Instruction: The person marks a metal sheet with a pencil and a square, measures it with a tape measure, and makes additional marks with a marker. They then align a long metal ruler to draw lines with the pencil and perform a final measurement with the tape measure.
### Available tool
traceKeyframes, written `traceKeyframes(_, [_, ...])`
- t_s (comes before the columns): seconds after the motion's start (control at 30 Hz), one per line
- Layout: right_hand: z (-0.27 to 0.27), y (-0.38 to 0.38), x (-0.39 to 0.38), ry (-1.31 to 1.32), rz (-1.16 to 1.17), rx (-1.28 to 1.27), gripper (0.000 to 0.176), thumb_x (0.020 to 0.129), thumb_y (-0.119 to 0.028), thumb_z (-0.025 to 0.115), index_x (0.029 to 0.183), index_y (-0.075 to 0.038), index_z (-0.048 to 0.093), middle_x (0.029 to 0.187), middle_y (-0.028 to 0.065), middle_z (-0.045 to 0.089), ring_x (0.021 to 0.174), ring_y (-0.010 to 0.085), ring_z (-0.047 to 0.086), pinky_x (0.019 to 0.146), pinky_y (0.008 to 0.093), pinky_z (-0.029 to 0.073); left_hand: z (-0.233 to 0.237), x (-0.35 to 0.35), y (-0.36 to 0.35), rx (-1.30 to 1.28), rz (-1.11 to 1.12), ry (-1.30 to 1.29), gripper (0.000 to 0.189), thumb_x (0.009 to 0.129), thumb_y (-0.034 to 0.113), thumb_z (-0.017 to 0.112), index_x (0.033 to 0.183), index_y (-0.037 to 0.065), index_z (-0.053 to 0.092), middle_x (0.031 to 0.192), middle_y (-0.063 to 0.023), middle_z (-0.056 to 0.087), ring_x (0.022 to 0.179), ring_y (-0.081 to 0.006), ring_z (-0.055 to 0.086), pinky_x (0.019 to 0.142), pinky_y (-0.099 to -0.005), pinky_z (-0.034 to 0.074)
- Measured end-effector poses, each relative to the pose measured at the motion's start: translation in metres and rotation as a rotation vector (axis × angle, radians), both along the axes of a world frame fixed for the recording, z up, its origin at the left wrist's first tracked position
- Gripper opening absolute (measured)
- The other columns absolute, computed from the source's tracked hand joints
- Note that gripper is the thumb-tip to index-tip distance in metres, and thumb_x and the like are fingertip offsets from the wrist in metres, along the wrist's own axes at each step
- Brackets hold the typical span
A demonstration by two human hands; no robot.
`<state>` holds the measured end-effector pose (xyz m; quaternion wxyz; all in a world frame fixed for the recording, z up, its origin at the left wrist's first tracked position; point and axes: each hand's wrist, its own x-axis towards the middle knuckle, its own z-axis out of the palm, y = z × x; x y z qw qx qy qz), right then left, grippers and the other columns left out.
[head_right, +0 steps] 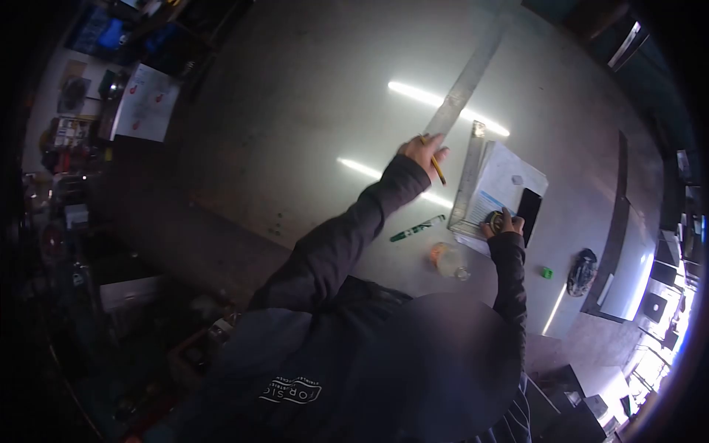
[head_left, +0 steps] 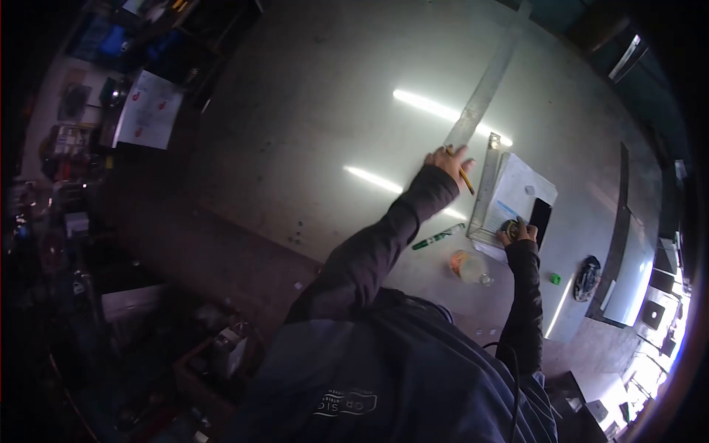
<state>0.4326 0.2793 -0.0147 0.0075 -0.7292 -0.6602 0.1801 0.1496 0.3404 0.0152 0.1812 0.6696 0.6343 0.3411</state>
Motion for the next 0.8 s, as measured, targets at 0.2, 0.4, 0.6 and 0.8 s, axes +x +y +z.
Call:
traceKeyframes(0.2, [0.0, 0.006, -0.004, 0.215, -0.027, 0.191, 0.063, 0.063, -0.026, 0.078, 0.115, -0.007, 0.048, 0.112, 0.0171, 0.047, 0.098, 0.0323, 0.055, 0.085, 0.0389, 0.048, 0.016, -0.048, -0.099, -0.003, -0.076, -0.386, 0.025, 0.095, 0.021, 0.044, 0.096, 0.001, 0.06, 0.08, -0.0143, 0.06, 0.077, -0.0249, 0.06, 0.071, -0.0349, 0.047])
traceKeyframes(0.4, [0.084, -0.025, -0.086, 0.946, -0.329, 0.239, 0.068, 0.055, -0.02, 0.083, 0.109, -0.006, 0.043, 0.097, 0.0117, 0.052, 0.092, 0.0209, 0.057, 0.078, 0.0318, 0.049, 0.013, -0.119, -0.174, -0.665, -0.145, -0.919, 0.033, 0.095, 0.024, 0.048, 0.113, -0.001, 0.058, 0.071, 0.002, 0.051, 0.067, -0.0071, 0.048, 0.069, -0.0223, 0.041])
traceKeyframes(0.6, [0.11, -0.101, -0.246, 0.776, 0.227, 0.14, 0.062, 0.051, -0.022, 0.085, 0.098, -0.005, 0.048, 0.094, 0.0097, 0.052, 0.087, 0.0211, 0.056, 0.076, 0.0329, 0.048, 0.02, -0.188, -0.193, -0.768, -0.444, -1.168, 0.056, 0.085, 0.02, 0.065, 0.131, 0.0, 0.04, 0.112, -0.0129, 0.059, 0.114, -0.0193, 0.049, 0.096, -0.0342, 0.037])
traceKeyframes(0.8, [0.048, -0.173, -0.329, 0.902, 0.213, -0.048, 0.066, 0.054, -0.03, 0.086, 0.098, -0.004, 0.044, 0.098, 0.0168, 0.055, 0.096, 0.0309, 0.058, 0.081, 0.0362, 0.047, -0.001, -0.266, -0.226, -1.043, -0.441, -1.002, 0.055, 0.075, 0.011, 0.074, 0.12, -0.003, 0.045, 0.106, -0.0133, 0.06, 0.1, -0.0184, 0.058, 0.086, -0.0289, 0.047])
